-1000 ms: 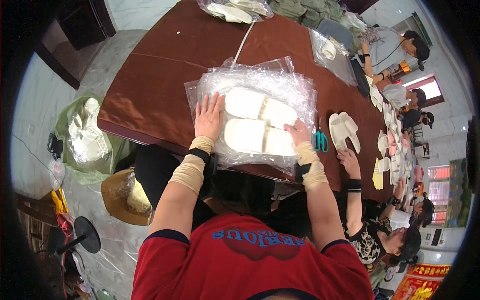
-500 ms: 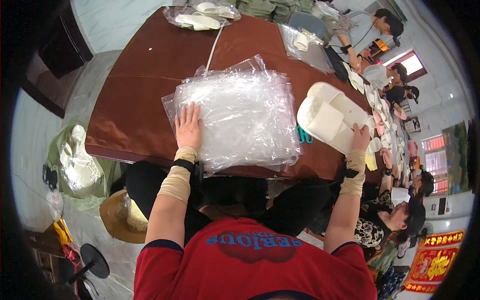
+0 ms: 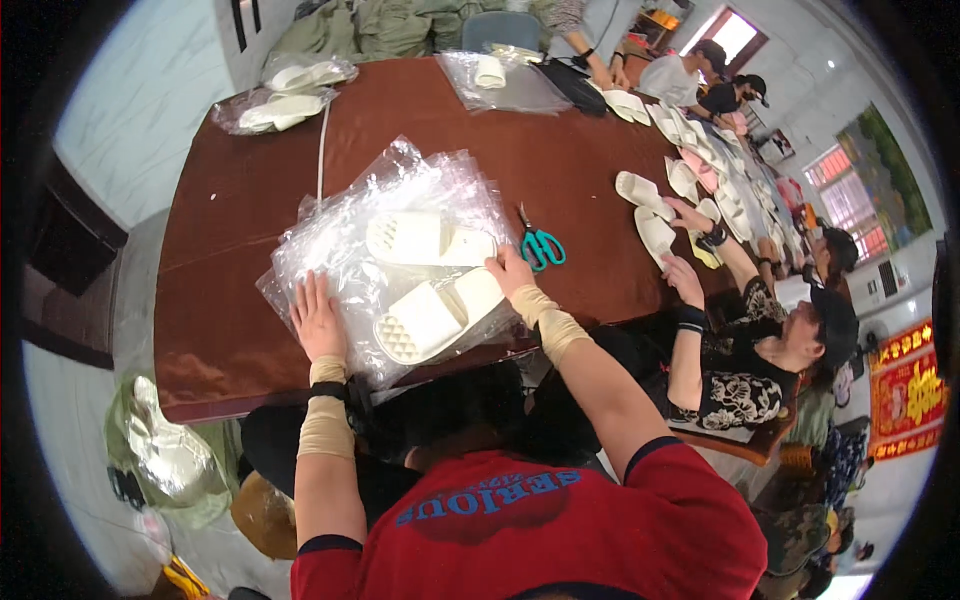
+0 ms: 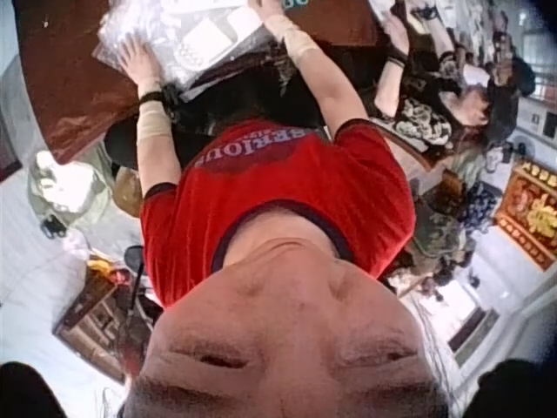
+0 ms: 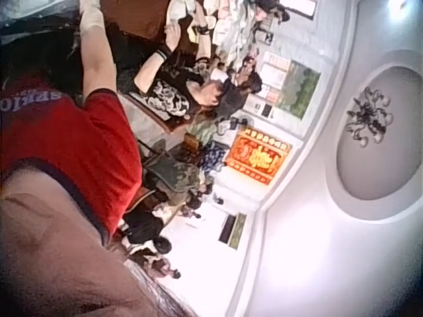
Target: Packaging pairs of white slippers into clear plastic bags.
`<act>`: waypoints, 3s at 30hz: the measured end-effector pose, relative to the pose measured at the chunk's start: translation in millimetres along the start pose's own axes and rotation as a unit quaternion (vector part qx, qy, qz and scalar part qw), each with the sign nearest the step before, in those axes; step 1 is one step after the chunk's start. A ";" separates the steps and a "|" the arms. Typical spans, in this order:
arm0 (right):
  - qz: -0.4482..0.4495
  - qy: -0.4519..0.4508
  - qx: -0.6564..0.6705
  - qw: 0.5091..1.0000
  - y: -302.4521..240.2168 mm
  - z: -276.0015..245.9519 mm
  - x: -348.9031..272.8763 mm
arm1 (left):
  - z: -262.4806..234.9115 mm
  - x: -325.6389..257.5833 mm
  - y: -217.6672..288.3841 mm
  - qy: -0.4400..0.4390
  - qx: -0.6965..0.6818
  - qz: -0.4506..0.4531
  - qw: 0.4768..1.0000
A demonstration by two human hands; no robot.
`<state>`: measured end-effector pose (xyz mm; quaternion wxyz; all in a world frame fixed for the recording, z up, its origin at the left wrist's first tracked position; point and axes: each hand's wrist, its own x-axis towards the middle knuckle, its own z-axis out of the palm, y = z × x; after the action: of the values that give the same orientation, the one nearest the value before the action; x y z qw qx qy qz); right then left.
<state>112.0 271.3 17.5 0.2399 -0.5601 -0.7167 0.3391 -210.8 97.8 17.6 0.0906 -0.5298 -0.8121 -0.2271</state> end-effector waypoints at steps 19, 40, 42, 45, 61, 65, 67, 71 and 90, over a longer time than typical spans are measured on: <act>-0.228 -0.054 -0.260 0.937 -17.1 9.4 -34.7 | -0.8 2.3 2.7 0.001 0.011 0.000 1.000; -0.194 -0.058 -0.250 0.947 -22.7 6.4 -42.2 | -16.0 -42.4 84.9 -0.100 -0.380 0.031 0.919; -0.200 -0.065 -0.272 0.939 -21.1 6.3 -40.7 | -11.7 -43.3 86.2 -0.056 -0.335 0.056 0.939; -0.207 -0.082 -0.117 0.968 -6.6 -12.6 -18.4 | -11.8 -40.3 94.0 -0.047 -0.304 0.082 0.948; -0.094 0.180 -0.307 0.930 49.0 -75.2 4.9 | -20.0 -32.3 89.9 -0.024 -0.216 0.099 0.971; -0.096 0.132 -0.339 0.927 31.3 -65.8 5.2 | -29.1 -28.9 79.3 -0.063 -0.093 0.132 0.985; -0.075 0.102 -0.385 0.914 37.4 -67.0 10.9 | -30.8 -22.0 79.3 -0.053 -0.087 0.151 0.983; -0.068 0.093 -0.374 0.920 43.9 -62.4 12.7 | -40.5 -10.9 69.8 -0.081 -0.007 0.175 0.981; -0.344 -0.121 -0.222 0.904 -112.2 -85.4 -74.9 | -89.6 4.5 83.9 0.031 -0.187 0.142 0.972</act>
<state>121.2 201.5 160.8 0.1228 -0.2722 -0.9451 0.1327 -145.4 88.0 121.1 0.0465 -0.6400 -0.6687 -0.3756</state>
